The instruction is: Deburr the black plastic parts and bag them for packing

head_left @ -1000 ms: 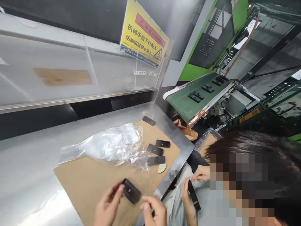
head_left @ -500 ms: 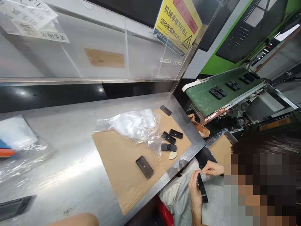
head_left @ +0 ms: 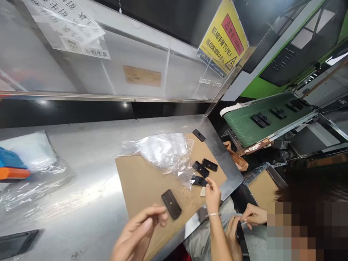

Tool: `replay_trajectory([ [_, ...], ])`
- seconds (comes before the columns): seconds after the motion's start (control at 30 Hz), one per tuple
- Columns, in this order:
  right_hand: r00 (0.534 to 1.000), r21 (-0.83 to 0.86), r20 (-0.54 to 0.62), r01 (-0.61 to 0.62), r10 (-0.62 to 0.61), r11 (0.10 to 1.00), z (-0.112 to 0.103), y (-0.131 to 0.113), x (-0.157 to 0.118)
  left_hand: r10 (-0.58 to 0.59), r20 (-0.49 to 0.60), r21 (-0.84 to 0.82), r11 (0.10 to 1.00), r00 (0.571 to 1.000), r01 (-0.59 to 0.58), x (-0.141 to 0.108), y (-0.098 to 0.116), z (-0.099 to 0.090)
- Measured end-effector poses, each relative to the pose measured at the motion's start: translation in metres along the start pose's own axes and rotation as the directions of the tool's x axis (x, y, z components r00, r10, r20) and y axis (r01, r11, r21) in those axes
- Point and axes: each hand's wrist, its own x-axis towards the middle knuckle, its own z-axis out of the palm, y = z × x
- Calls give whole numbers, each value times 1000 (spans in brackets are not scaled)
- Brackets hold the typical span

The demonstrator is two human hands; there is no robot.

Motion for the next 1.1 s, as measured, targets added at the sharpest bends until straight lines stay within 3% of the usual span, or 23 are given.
replay_trajectory([
  [0.07,998,-135,64,25,-16,991,30,9,18,-145,130,-106,981,981,160,8,-21,6],
  [0.2,986,-273,163,87,-43,958,61,31,28,-272,205,40,962,940,269,12,-75,2],
  [0.3,970,-362,238,124,-37,924,67,39,30,-258,241,154,962,935,226,14,-100,-5],
  [0.43,954,-436,300,141,-4,889,68,38,35,-145,193,304,949,970,81,26,-117,-2],
  [0.67,983,-480,177,48,44,876,53,9,3,-105,161,332,942,981,46,41,-136,14],
  [0.73,987,-366,153,21,38,930,51,-5,-16,-89,167,298,954,982,36,43,-133,17],
  [0.83,969,92,236,-93,69,991,47,-31,-46,-24,223,201,979,974,-22,44,-122,20],
  [0.93,874,490,486,-290,19,822,42,-57,-70,18,372,65,997,928,-45,43,-109,18],
  [0.97,841,552,540,-333,-23,765,40,-62,-75,16,414,32,999,910,-33,42,-106,17],
  [1.03,820,597,570,-365,-58,715,35,-62,-77,8,465,23,1000,885,-21,39,-101,12],
  [1.1,848,490,524,-379,83,785,33,-47,-68,2,468,84,995,884,-47,35,-97,6],
])
